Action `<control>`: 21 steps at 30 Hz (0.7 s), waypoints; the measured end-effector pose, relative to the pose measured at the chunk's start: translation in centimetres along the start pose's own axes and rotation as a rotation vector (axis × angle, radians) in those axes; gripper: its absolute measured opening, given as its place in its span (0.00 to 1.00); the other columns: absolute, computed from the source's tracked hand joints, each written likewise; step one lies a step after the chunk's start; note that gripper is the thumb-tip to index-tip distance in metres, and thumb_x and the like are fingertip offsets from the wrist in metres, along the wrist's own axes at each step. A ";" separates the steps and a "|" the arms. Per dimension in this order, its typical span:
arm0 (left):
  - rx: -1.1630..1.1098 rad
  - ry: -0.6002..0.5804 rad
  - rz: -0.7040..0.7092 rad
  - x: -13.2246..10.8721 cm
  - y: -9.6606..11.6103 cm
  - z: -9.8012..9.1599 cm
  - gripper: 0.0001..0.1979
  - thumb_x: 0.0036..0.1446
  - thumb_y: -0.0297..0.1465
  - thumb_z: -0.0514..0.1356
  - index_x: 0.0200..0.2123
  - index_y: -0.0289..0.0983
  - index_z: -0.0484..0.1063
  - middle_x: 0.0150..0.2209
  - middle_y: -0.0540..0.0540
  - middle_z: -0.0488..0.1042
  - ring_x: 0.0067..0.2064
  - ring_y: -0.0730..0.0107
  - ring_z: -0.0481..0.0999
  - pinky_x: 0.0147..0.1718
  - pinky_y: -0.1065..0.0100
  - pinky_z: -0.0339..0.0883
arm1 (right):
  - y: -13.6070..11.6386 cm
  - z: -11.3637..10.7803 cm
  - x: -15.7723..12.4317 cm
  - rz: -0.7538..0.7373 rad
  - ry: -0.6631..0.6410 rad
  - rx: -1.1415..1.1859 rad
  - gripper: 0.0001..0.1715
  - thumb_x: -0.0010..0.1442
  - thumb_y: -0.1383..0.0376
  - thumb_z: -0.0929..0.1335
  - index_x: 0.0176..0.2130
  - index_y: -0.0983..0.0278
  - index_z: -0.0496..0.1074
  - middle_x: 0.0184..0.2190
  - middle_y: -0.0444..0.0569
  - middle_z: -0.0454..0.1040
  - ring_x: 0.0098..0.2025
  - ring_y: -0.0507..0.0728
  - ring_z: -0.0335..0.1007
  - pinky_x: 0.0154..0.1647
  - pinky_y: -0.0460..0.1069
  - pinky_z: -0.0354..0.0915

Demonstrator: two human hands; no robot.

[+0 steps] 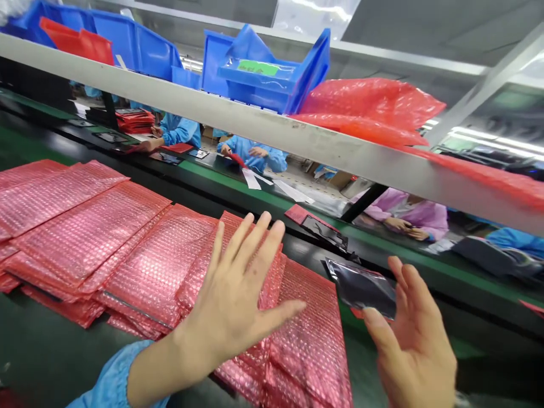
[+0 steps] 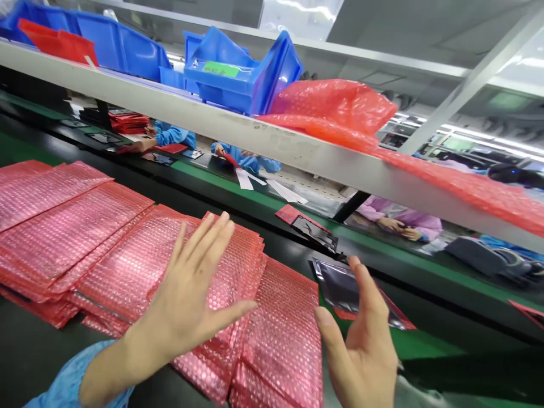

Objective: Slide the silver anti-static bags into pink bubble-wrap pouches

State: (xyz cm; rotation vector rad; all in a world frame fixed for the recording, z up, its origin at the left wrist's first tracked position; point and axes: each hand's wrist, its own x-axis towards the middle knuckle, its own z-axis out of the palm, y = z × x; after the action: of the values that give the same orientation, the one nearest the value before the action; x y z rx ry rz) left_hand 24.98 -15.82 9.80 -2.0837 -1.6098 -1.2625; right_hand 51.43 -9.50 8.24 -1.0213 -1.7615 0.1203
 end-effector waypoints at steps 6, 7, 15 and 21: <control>-0.025 -0.131 -0.179 0.6 -3.0 0.2 0.65 0.63 0.69 0.58 0.82 0.42 0.22 0.82 0.34 0.40 0.82 0.37 0.42 0.77 0.29 0.42 | -1.8 2.6 1.6 0.019 -0.104 0.161 0.43 0.76 0.46 0.64 0.81 0.41 0.45 0.80 0.44 0.55 0.82 0.70 0.46 0.80 0.80 0.45; -0.014 -0.131 -0.242 0.7 -4.0 0.0 0.65 0.63 0.68 0.58 0.82 0.42 0.23 0.82 0.33 0.40 0.82 0.35 0.43 0.77 0.28 0.43 | -1.9 3.4 1.5 0.035 -0.179 0.136 0.45 0.77 0.46 0.63 0.82 0.42 0.42 0.81 0.46 0.53 0.82 0.70 0.45 0.79 0.81 0.45; -0.039 -0.115 -0.598 1.0 -11.5 -1.5 0.60 0.68 0.64 0.58 0.83 0.39 0.27 0.80 0.26 0.50 0.78 0.33 0.57 0.73 0.34 0.56 | -1.3 10.9 0.0 0.187 -0.625 0.155 0.54 0.75 0.39 0.64 0.83 0.47 0.33 0.84 0.45 0.30 0.85 0.67 0.27 0.82 0.75 0.40; 0.073 -0.167 -0.624 1.5 -11.8 0.1 0.49 0.73 0.60 0.53 0.82 0.36 0.44 0.77 0.29 0.59 0.76 0.39 0.64 0.73 0.41 0.60 | 1.6 13.8 0.0 0.292 -0.502 0.151 0.54 0.75 0.36 0.62 0.83 0.48 0.35 0.84 0.47 0.30 0.84 0.69 0.28 0.82 0.74 0.39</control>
State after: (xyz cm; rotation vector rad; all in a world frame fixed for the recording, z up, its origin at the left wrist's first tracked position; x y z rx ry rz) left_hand 14.81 -10.31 7.12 -1.7340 -2.4648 -1.1758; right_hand 41.10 -3.34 1.23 -1.2011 -1.9945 0.7368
